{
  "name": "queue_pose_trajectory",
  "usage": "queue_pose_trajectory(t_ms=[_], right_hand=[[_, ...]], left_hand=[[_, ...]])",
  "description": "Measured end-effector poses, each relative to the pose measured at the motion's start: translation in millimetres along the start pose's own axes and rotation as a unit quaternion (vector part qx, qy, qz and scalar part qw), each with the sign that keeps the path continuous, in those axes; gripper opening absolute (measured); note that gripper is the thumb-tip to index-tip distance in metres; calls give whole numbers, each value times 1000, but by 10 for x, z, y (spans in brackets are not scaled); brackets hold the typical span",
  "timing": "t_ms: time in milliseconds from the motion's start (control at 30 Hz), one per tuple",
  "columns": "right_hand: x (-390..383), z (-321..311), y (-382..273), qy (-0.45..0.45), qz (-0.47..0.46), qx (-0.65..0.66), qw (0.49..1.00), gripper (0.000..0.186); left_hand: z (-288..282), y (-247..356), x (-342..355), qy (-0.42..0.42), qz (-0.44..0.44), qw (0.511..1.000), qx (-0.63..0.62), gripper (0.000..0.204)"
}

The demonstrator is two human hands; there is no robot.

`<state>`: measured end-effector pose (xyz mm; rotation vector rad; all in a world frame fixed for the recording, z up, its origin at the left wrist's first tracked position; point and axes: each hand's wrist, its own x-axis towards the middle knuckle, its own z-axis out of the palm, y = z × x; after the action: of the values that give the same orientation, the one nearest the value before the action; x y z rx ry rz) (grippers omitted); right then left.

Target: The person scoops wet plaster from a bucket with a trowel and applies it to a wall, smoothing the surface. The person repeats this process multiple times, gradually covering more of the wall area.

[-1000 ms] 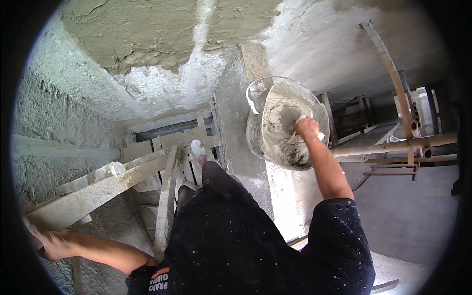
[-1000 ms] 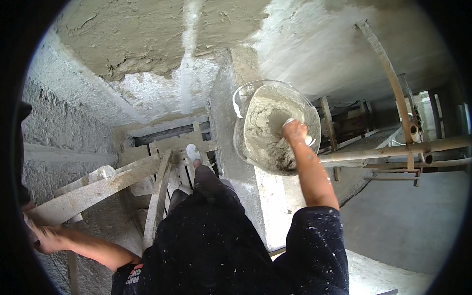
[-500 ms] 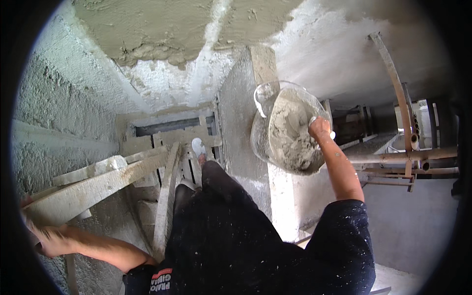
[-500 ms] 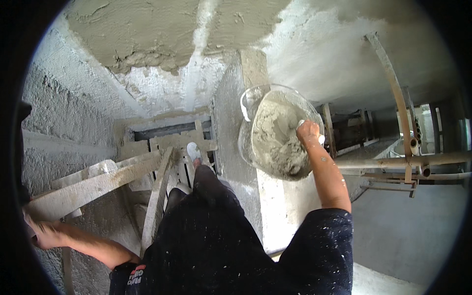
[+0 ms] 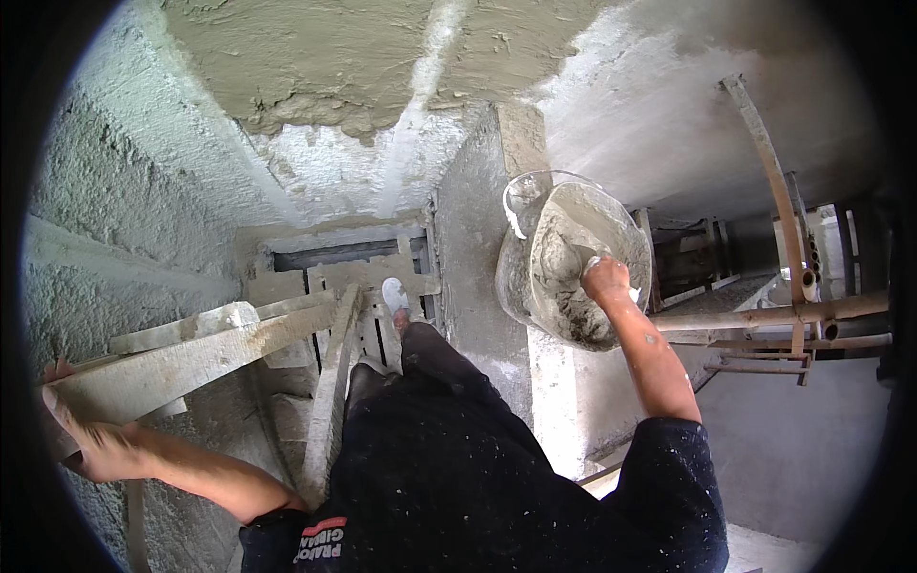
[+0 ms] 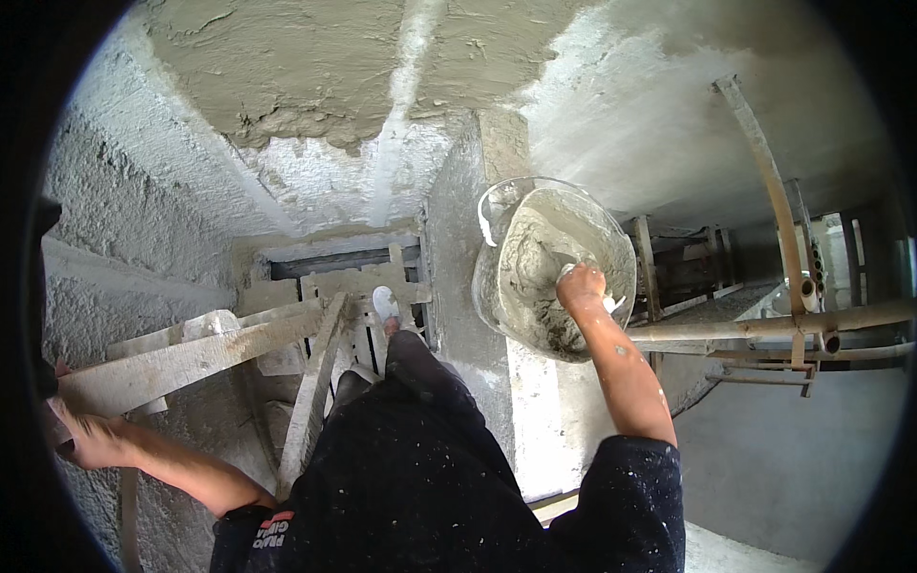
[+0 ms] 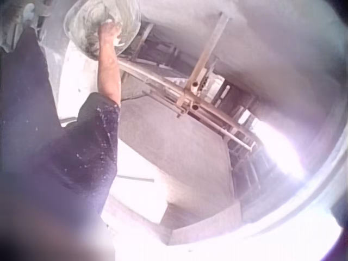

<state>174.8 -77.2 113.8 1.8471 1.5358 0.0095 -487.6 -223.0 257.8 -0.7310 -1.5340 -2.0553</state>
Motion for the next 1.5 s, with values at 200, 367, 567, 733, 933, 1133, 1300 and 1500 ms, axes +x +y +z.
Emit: queue_pose_trajectory(t_ms=[200,367,567,733,933,1133,1300,1500], right_hand=[[-734,-118,450,37,54,114,991,49],[-524,228,310,7,-29,144,989,53],[268,370,266,28,115,153,981,56],[316,111,710,113,209,97,967,33],[189,-46,140,98,10,-12,995,31],[-148,-284,376,78,11,160,984,52],[-8,-64,231,-108,-47,187,975,52],[-45,325,736,14,36,47,998,44]], left_hand=[[7,12,-36,7,-4,999,45,28],[65,92,-88,22,-25,997,74,28],[109,168,-124,13,-57,997,48,25],[122,195,-160,48,-35,994,88,21],[134,184,-112,49,-42,995,78,19],[98,124,-95,62,-46,995,70,20],[92,89,-48,46,-32,997,52,24],[5,54,-65,12,-22,999,31,27]])
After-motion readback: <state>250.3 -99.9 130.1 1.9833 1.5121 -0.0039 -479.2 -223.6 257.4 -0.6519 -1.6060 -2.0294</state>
